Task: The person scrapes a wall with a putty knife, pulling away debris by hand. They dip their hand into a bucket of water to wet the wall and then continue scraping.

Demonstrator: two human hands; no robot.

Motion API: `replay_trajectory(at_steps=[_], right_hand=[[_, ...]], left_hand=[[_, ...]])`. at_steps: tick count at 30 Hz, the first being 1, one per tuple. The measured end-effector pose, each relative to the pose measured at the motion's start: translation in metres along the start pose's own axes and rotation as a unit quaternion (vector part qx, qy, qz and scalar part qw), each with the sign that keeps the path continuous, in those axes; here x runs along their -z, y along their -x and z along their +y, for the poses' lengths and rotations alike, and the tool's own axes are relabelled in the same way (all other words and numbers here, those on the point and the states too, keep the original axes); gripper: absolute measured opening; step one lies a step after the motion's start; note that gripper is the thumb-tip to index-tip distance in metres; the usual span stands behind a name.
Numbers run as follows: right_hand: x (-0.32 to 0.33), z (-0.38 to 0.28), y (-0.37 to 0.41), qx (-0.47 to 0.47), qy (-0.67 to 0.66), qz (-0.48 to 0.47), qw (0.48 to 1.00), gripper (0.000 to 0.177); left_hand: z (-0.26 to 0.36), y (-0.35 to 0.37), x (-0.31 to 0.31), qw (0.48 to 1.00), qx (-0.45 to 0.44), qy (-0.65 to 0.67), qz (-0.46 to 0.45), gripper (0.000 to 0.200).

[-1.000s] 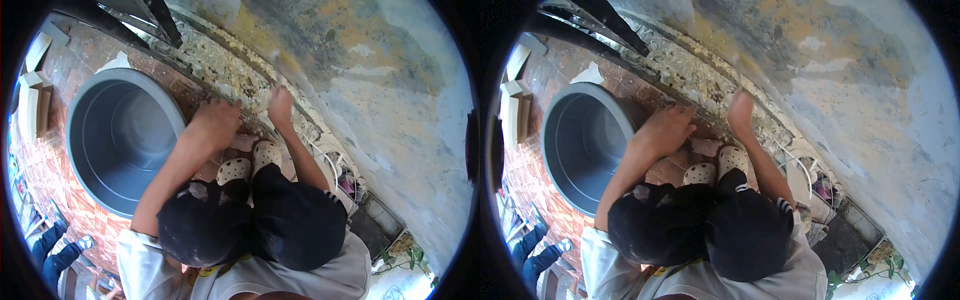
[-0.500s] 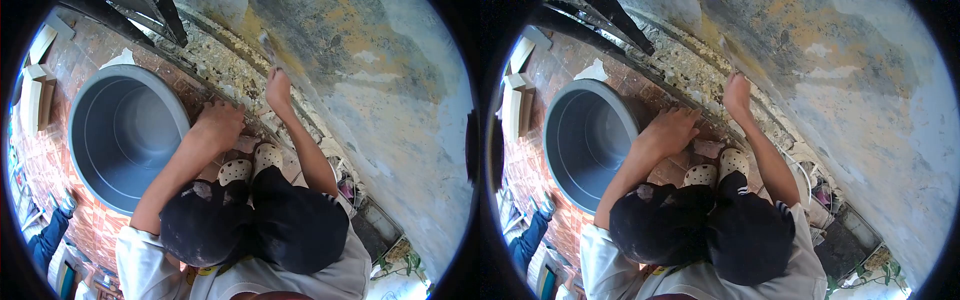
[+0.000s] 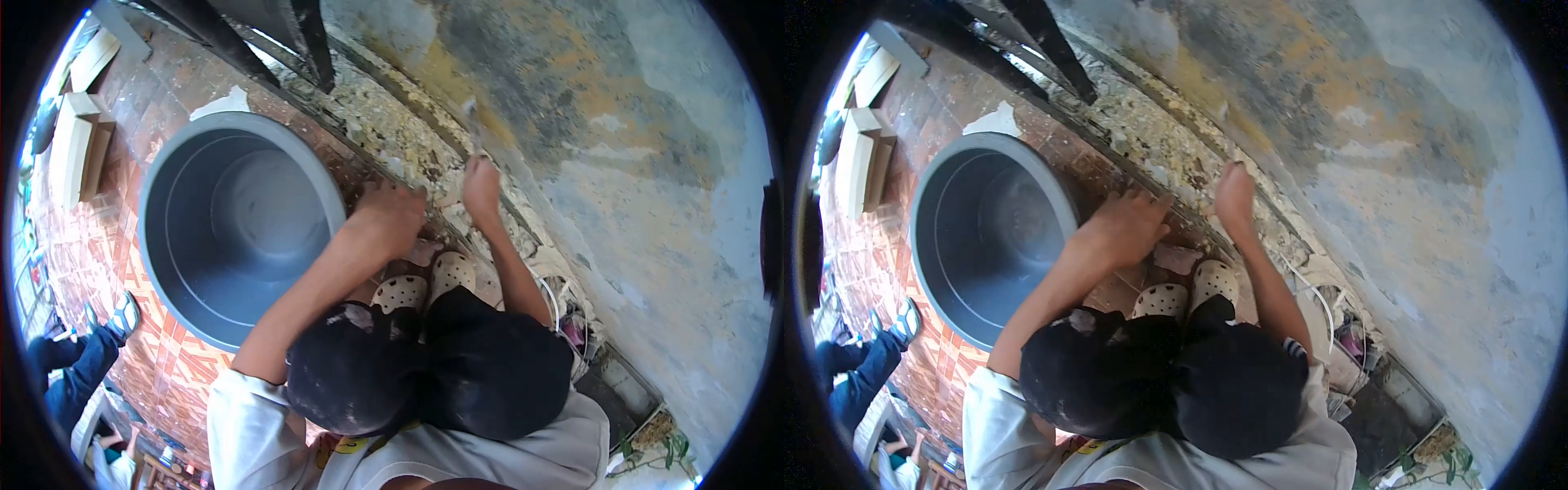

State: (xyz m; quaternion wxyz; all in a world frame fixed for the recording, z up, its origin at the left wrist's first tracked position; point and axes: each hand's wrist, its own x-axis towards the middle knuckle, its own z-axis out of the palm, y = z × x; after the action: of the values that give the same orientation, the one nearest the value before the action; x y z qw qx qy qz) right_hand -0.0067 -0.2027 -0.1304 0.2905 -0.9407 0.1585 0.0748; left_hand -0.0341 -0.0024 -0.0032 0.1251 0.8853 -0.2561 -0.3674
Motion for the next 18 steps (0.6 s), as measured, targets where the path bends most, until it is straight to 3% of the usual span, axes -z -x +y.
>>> replay_trajectory(at_steps=[1,4,5,8,10,12,17,18], right_hand=[[0.006,0.002,0.002,-0.048,-0.008,-0.011,0.999,0.041],[-0.015,-0.003,-0.030,0.154,0.062,-0.017,0.986,0.032],[-0.023,-0.013,-0.039,0.097,0.048,-0.030,0.994,0.033],[-0.048,-0.003,-0.039,0.050,0.006,-0.072,0.996,0.031],[-0.030,-0.004,-0.011,0.037,-0.095,-0.083,0.991,0.026],[0.011,-0.013,0.009,-0.120,-0.210,-0.284,0.928,0.022],[0.039,0.032,0.033,-0.163,-0.452,-0.332,0.812,0.034],[0.042,0.036,0.037,-0.162,-0.409,-0.305,0.845,0.038]], left_hand=[[0.003,0.001,-0.004,1.000,0.001,-0.024,0.009,0.049],[0.001,0.000,-0.002,1.000,-0.003,0.002,-0.022,0.049],[0.003,-0.002,-0.002,1.000,-0.011,0.012,-0.019,0.049],[-0.003,-0.001,-0.002,0.999,-0.010,0.037,-0.030,0.048],[-0.002,-0.005,-0.001,0.998,-0.002,0.032,-0.045,0.045],[-0.001,-0.007,-0.004,0.998,0.015,0.018,-0.058,0.042],[0.000,-0.015,-0.009,0.997,0.031,0.010,-0.074,0.040],[0.001,-0.016,-0.009,0.996,0.031,0.008,-0.079,0.040]])
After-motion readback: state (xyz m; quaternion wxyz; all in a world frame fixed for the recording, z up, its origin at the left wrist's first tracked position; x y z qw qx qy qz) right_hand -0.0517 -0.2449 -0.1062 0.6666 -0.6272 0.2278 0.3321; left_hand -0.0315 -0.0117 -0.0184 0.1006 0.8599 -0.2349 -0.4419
